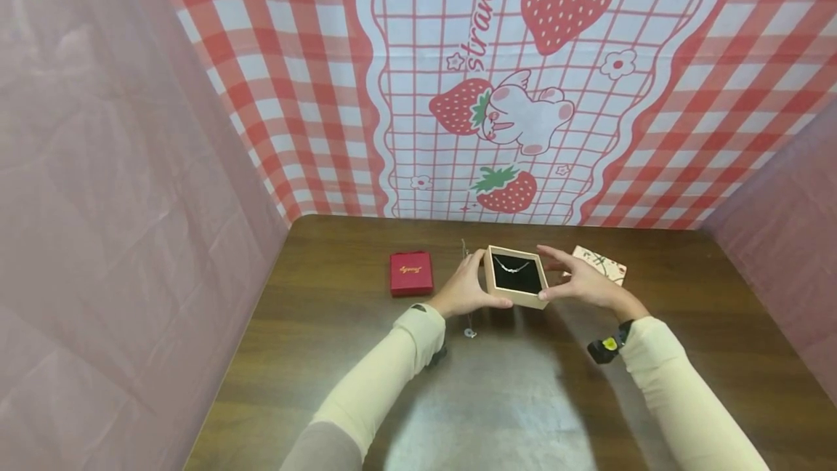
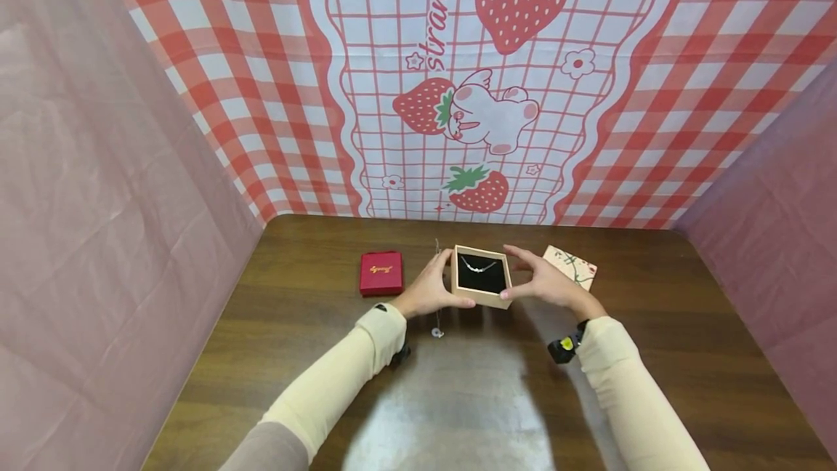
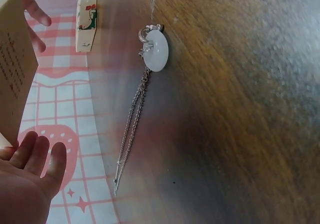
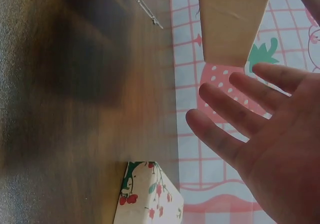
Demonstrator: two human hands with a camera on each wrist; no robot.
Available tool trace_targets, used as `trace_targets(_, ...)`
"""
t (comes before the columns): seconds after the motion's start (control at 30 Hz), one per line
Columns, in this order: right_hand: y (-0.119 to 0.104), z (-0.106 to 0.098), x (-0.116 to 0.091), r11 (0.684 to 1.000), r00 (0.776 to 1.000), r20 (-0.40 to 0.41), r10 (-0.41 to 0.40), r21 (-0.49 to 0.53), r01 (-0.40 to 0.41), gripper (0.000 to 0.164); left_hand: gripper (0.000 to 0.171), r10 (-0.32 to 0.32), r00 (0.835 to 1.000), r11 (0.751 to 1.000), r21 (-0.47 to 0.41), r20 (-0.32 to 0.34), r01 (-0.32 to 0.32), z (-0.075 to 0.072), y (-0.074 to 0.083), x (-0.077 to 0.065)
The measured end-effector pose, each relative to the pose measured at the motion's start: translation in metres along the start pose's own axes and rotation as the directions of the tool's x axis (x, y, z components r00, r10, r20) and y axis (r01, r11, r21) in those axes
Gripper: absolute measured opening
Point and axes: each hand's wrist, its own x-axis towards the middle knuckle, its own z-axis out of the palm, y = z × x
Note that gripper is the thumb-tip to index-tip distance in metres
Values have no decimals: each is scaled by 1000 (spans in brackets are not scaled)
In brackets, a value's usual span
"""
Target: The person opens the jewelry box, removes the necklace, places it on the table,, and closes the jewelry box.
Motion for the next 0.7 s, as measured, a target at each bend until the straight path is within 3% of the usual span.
trace_targets(0.2,-5,5,1,1000,1000,9,-22,9,22,92,109,0,1000,1000,18,2,0,1,-1,1)
trace_targets(0.4,-9,10,1,999,998,52,26,41,-28,103,108,0,1000,1000,27,4,0,1,-1,0)
trace_targets(0.5,-10,10,1,1000,999,41,26,2,-26,104,109,-2,1000,1000,30,9,2,1,0,-1)
trace_targets(0.7,-10,14,1,984,1000,-10,7,-180,-9,104,113,2,1000,997,76,22,-4,2,-1,-2)
